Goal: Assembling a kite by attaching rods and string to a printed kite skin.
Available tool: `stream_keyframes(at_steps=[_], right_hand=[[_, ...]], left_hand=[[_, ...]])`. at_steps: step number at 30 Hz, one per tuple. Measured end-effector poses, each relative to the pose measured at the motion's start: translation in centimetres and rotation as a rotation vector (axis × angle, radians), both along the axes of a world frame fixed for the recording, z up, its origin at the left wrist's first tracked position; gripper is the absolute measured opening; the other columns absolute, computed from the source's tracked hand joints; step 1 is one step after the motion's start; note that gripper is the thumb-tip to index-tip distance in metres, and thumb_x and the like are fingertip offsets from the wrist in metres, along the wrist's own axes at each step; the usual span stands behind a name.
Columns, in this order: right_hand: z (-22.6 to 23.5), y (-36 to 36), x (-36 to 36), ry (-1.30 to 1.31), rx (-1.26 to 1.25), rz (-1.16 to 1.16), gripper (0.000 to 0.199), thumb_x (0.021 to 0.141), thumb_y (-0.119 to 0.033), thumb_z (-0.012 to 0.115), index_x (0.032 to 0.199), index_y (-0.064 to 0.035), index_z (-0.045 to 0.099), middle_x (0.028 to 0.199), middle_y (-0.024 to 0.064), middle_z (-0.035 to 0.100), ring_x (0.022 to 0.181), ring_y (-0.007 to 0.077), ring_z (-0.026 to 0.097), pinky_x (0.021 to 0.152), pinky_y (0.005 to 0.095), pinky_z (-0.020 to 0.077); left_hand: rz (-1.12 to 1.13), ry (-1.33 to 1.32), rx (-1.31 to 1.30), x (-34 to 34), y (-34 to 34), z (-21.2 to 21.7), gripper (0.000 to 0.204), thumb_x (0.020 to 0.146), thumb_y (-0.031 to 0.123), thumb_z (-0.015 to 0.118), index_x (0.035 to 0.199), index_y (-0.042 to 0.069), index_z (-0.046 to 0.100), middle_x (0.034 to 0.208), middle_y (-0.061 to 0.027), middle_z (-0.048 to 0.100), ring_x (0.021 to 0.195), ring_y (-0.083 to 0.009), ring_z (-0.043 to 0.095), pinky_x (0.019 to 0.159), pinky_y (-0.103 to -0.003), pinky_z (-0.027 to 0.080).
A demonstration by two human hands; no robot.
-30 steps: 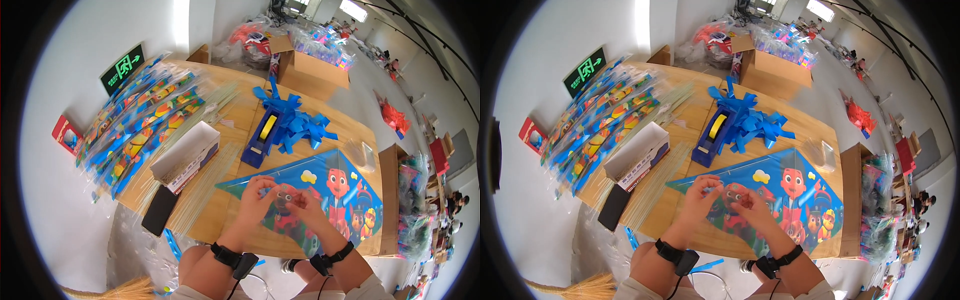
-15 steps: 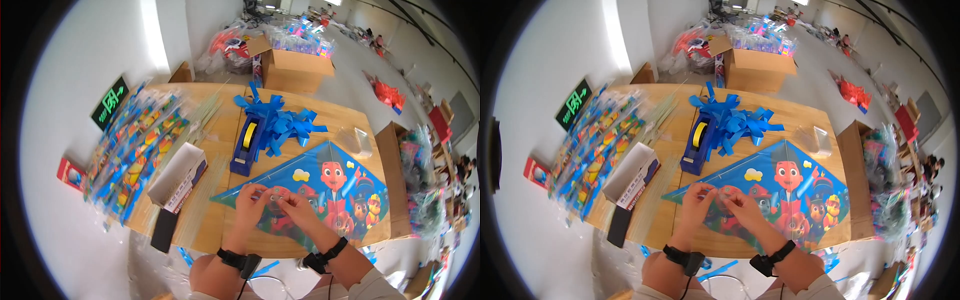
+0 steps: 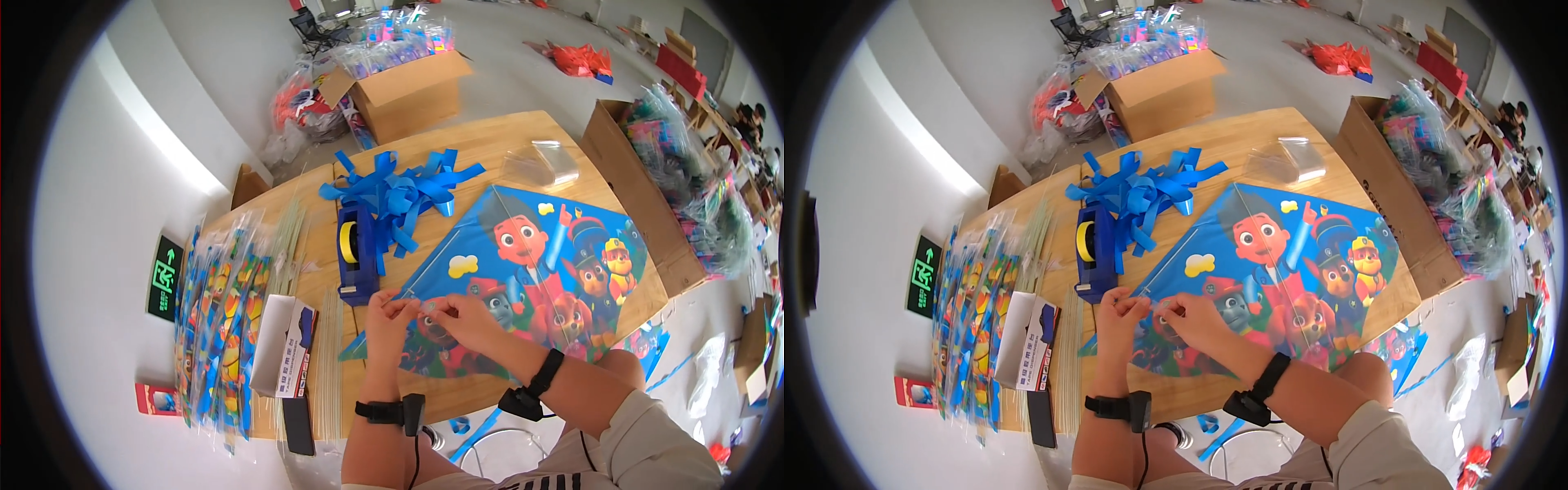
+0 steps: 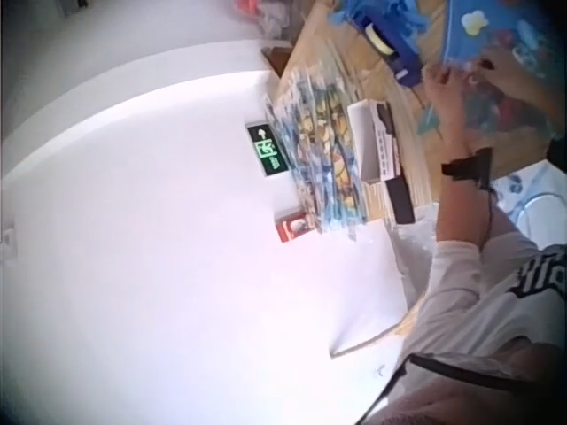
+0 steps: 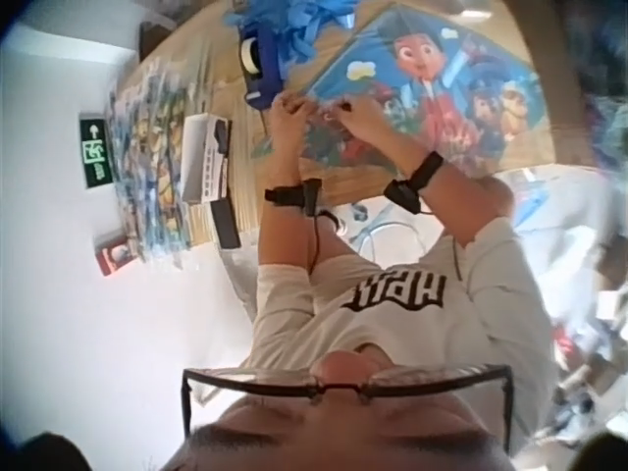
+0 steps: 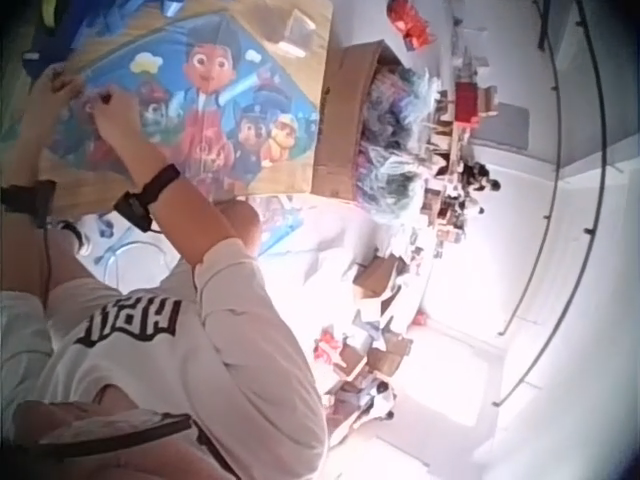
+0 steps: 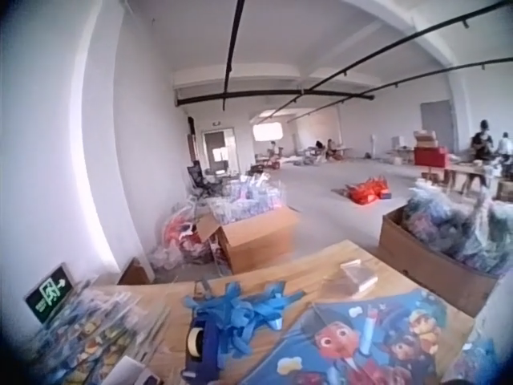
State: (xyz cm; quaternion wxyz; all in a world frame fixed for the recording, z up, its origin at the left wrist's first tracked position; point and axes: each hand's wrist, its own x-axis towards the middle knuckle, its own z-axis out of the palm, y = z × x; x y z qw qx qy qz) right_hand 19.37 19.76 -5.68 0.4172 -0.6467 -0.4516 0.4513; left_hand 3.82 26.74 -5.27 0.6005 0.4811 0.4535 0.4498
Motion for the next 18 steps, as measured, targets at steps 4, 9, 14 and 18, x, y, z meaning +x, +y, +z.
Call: stream_keyframes(at_steps=[4, 9, 14, 18], right_hand=[[1.0, 0.4, -0.3, -0.014, -0.035, -0.033, 0.028, 0.092, -0.027, 0.067, 0.091, 0.0000, 0.071, 0.081, 0.0095, 0.072, 0.078, 0.0183, 0.070, 0.070, 0.0302, 0.0530], [-0.2, 2.8, 0.2, 0.038, -0.105, -0.093, 0.030, 0.089, -0.030, 0.068, 0.088, -0.0001, 0.072, 0.078, 0.0102, 0.073, 0.071, 0.0195, 0.071, 0.066, 0.0320, 0.0547], [-1.0, 5.4, 1.1, -0.043, -0.184, -0.113, 0.038, 0.086, -0.037, 0.072, 0.077, 0.0004, 0.072, 0.068, 0.0082, 0.070, 0.058, 0.0142, 0.066, 0.057, 0.0305, 0.0508], [-2.7, 6.8, 1.7, -0.102, -0.310, -0.095, 0.037, 0.085, -0.039, 0.071, 0.077, -0.0027, 0.073, 0.066, 0.0074, 0.071, 0.061, 0.0176, 0.069, 0.061, 0.0324, 0.0545]], left_hand=[[-0.142, 0.187, 0.022, -0.7, 1.6, -0.8, 0.014, 0.089, 0.006, 0.070, 0.095, -0.001, 0.060, 0.083, -0.0074, 0.069, 0.077, -0.0120, 0.065, 0.068, -0.024, 0.051], [-0.120, 0.419, 0.193, 0.5, 3.7, -1.1, 0.012, 0.089, 0.009, 0.070, 0.092, 0.000, 0.063, 0.082, -0.0067, 0.068, 0.076, -0.0115, 0.066, 0.066, -0.025, 0.052], [-0.118, 0.708, 0.325, 1.3, 7.1, -3.2, 0.017, 0.083, 0.012, 0.074, 0.084, -0.002, 0.065, 0.080, -0.0157, 0.064, 0.069, -0.0310, 0.065, 0.064, -0.039, 0.051], [-0.144, 0.825, 0.450, 2.0, 7.9, -4.5, 0.016, 0.083, 0.011, 0.073, 0.085, -0.003, 0.065, 0.082, -0.0166, 0.065, 0.073, -0.0320, 0.065, 0.066, -0.040, 0.051]])
